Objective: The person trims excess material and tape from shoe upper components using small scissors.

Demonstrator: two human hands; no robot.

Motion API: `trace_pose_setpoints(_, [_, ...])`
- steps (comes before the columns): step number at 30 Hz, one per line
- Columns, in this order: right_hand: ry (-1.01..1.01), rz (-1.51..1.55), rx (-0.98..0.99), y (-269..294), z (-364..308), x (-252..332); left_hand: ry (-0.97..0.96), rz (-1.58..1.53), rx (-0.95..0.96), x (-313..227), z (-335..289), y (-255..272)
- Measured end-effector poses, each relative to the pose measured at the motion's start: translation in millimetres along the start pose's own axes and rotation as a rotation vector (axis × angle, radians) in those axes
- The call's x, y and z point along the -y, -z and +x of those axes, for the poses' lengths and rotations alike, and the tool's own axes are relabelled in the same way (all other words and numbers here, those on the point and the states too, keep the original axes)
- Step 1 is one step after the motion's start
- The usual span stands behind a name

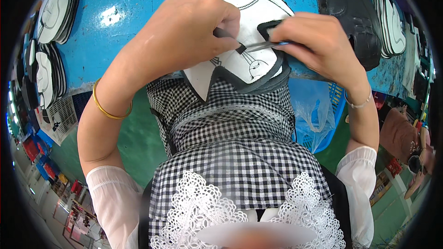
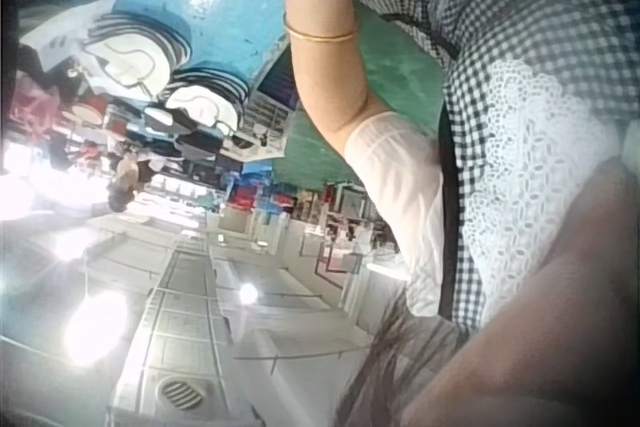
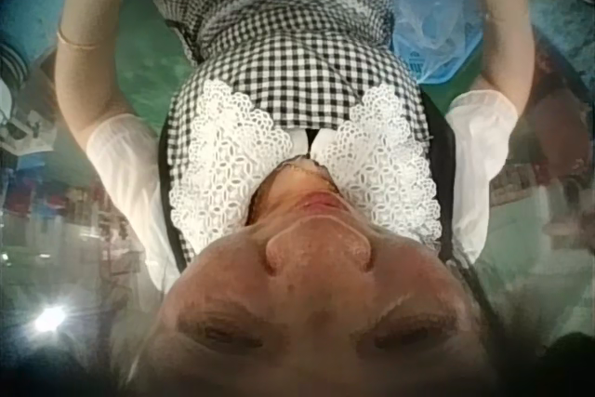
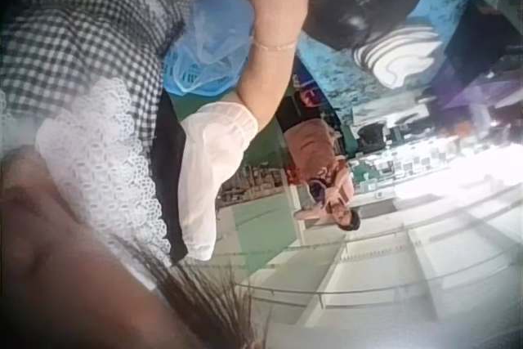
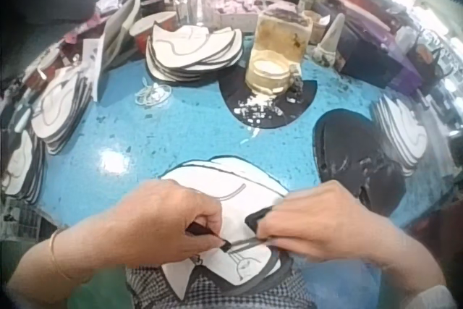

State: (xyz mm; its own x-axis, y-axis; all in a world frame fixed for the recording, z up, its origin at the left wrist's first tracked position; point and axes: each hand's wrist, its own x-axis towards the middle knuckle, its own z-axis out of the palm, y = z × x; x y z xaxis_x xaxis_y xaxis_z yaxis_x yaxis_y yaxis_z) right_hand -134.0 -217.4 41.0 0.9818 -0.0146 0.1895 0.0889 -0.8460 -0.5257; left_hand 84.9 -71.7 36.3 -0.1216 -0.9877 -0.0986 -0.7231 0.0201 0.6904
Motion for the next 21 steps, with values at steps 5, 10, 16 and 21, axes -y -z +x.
trace_pose_setpoints(5, [0.055, -0.020, 0.106, -1.6, 16.1, -11.5, 0.153, 0.108, 0.077, 4.4, -1.1, 17.5])
trace_pose_setpoints(10, [0.072, 0.053, 0.265, 7.7, 26.0, -17.5, 0.154, -0.054, 0.087, 8.5, -6.2, 18.9])
trace_pose_setpoints(16, [0.096, -0.172, 0.083, -10.8, 36.2, -10.7, 0.160, -0.035, 0.106, 6.1, -4.8, 17.3])
trace_pose_setpoints(21, [0.016, -0.159, 0.144, 0.3, 35.8, -11.3, 0.122, -0.083, 0.102, 12.1, -7.4, 14.7])
